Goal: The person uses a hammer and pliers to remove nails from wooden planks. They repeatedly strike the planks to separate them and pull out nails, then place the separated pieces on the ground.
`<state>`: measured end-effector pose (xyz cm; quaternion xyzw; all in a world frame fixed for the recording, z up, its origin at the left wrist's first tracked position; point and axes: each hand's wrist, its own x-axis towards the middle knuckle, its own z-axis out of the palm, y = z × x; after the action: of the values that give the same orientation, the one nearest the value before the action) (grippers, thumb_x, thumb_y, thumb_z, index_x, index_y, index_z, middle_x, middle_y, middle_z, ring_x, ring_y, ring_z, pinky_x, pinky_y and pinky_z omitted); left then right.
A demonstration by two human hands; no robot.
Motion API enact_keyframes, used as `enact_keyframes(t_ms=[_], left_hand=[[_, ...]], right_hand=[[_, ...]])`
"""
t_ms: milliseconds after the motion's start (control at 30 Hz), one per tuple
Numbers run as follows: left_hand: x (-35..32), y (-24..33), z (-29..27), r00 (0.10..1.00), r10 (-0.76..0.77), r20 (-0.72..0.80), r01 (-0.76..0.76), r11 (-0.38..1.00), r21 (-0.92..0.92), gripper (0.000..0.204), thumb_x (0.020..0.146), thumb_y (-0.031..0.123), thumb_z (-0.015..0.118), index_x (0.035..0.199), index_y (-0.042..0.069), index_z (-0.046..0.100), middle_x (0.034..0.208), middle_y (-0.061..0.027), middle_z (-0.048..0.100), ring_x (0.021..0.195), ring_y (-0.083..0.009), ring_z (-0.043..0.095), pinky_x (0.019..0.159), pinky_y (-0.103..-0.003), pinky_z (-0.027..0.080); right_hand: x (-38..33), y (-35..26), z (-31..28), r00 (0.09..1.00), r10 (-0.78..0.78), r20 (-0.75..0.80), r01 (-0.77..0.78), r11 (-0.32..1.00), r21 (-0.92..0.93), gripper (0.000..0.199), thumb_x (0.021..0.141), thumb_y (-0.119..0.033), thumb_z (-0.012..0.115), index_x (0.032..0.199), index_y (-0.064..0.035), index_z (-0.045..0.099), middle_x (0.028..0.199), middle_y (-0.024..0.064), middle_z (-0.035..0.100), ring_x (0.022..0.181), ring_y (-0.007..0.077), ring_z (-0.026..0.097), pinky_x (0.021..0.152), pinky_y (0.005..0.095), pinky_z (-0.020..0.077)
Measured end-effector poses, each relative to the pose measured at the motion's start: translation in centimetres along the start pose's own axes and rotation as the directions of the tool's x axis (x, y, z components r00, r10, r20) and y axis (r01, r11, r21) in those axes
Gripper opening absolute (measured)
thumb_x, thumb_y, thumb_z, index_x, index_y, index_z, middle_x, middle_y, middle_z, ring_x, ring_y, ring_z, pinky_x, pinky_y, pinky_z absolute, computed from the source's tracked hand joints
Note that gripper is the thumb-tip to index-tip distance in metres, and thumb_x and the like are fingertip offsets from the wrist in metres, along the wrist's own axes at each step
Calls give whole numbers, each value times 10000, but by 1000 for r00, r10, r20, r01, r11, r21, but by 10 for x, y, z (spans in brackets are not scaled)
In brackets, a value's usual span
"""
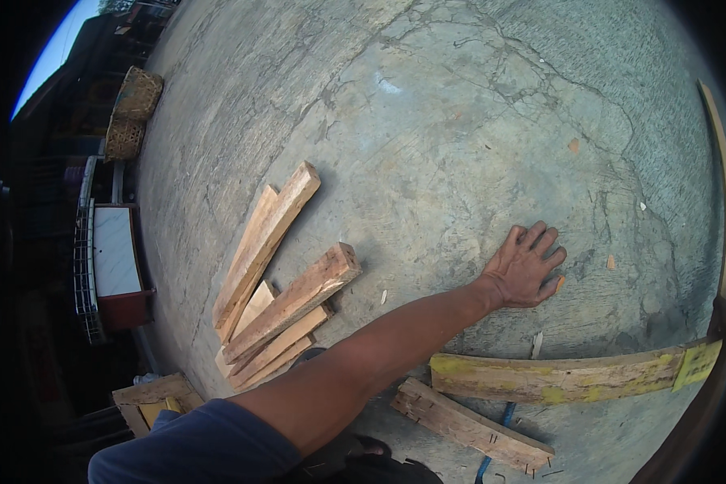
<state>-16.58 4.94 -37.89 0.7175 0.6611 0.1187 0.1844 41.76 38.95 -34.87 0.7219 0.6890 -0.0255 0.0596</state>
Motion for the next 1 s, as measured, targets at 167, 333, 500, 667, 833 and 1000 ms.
enact_keyframes(t_ms=[167,333,500,667,833,1000], left_hand=[[4,2,-9,999,40,-13,-41,998,-52,499,989,475,510,1312,102,585,1408,-177,465,1360,-333,382,1063,-492,291],[0,-4,-6,983,22,-183,-48,989,-141,432,918,409,665,1206,87,660,1316,-144,518,1310,-298,424,1062,-478,313],[-6,-14,-16,978,-76,-194,-10,912,-409,345,982,358,663,1169,68,674,1199,-125,602,1200,-299,534,1046,-460,384],[-86,60,-54,998,44,52,15,614,-789,397,1031,402,600,1216,54,652,1183,-151,670,1094,-284,626,903,-395,497],[-130,130,-124,931,274,241,167,268,-949,508,1047,477,583,1314,44,581,1251,-144,651,1150,-259,639,932,-379,521],[-173,177,-187,846,456,276,424,-262,-867,700,1024,564,583,1446,25,437,1362,-212,588,1238,-304,618,1055,-462,516]], right_hand=[[-76,-17,-87,980,-148,-134,132,984,-124,539,911,-409,654,1175,56,589,1082,284,668,954,445,659,848,534,530],[-219,-100,-186,925,-232,-302,162,957,-239,504,851,-226,673,1299,-8,595,1091,289,605,1127,452,596,951,518,514],[-370,-119,-298,925,-173,-339,93,967,-238,607,792,-165,698,1341,59,570,1199,260,599,1151,445,584,1010,501,477],[-484,-80,-314,884,-94,-457,-89,928,-362,640,817,-199,714,1407,0,566,1290,220,602,1217,380,557,1081,501,406],[-562,-115,-318,833,146,-533,-164,986,13,634,847,-268,729,1409,-18,575,1178,261,636,1124,395,592,1047,512,418],[-670,-261,-227,868,304,-391,28,758,652,627,881,-256,779,1370,57,542,1209,240,603,1208,380,587,1036,477,471]])
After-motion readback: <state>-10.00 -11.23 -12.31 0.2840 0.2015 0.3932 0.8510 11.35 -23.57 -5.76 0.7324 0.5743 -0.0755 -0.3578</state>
